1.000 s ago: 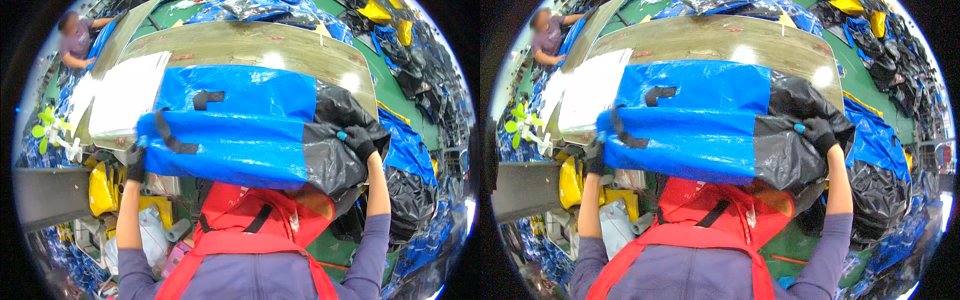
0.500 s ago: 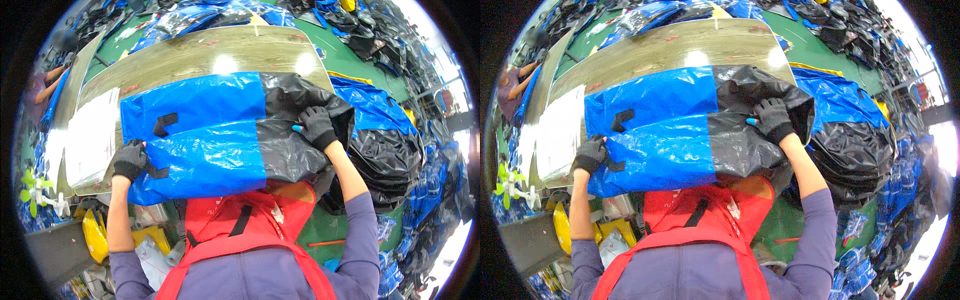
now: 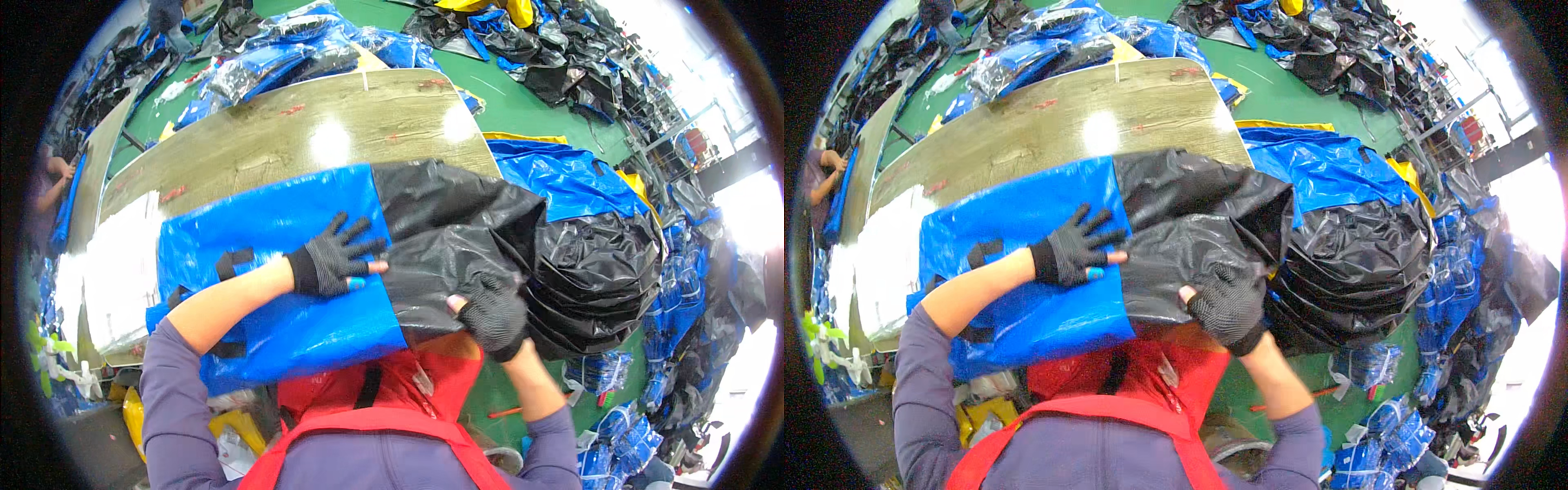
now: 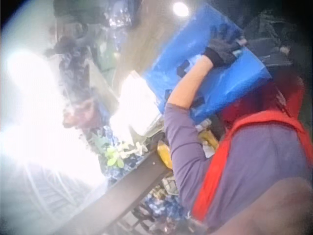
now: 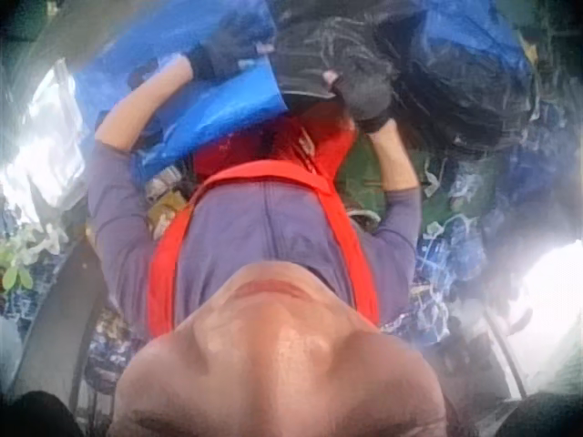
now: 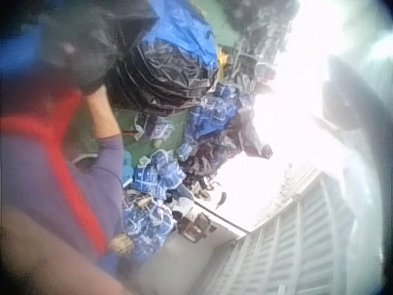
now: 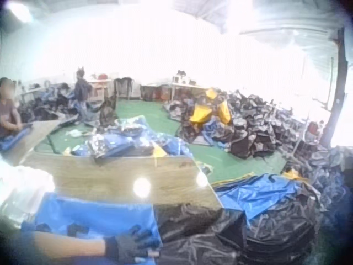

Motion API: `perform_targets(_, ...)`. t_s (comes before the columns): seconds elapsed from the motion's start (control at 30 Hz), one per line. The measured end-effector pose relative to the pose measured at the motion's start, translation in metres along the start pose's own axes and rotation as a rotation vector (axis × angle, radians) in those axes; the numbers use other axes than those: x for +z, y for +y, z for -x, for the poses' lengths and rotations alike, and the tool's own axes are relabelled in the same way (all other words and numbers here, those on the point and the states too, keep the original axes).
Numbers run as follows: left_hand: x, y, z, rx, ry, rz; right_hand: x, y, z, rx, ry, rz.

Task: The person repeatedly folds blue and black plastic bags, places each folded bag into a clear plastic sleeve, seals the sleeve, and sets it aside. The person repeats this cycle multiple times at a worktable in a factory setting.

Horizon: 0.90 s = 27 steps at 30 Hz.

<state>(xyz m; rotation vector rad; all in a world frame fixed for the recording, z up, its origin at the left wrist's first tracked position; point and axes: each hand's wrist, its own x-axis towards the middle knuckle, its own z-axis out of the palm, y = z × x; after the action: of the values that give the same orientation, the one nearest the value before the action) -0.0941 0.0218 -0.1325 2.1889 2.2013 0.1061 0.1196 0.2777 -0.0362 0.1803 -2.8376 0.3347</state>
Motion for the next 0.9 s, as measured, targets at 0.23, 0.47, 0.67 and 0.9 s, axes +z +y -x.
perform_targets(0.23, -0.052, 0.046, 0.0, 0.192, -0.102, 0.208, 0.004, 0.058, -0.204, 0.017, -0.65, 0.122)
perform_targets(0.47, -0.084, 0.041, 0.206, -0.429, -0.075, 0.487, 0.131, 0.138, -0.212, 0.058, -0.676, 0.009)
perform_targets(0.67, -0.049, 0.161, 0.318, -1.444, 0.919, 0.884, 0.109, 0.116, -0.215, 0.13, -0.676, 0.091)
perform_targets(0.9, 0.042, 0.089, 0.31, -1.482, 1.264, 0.254, 0.093, 0.086, -0.196, 0.179, -0.567, 0.294)
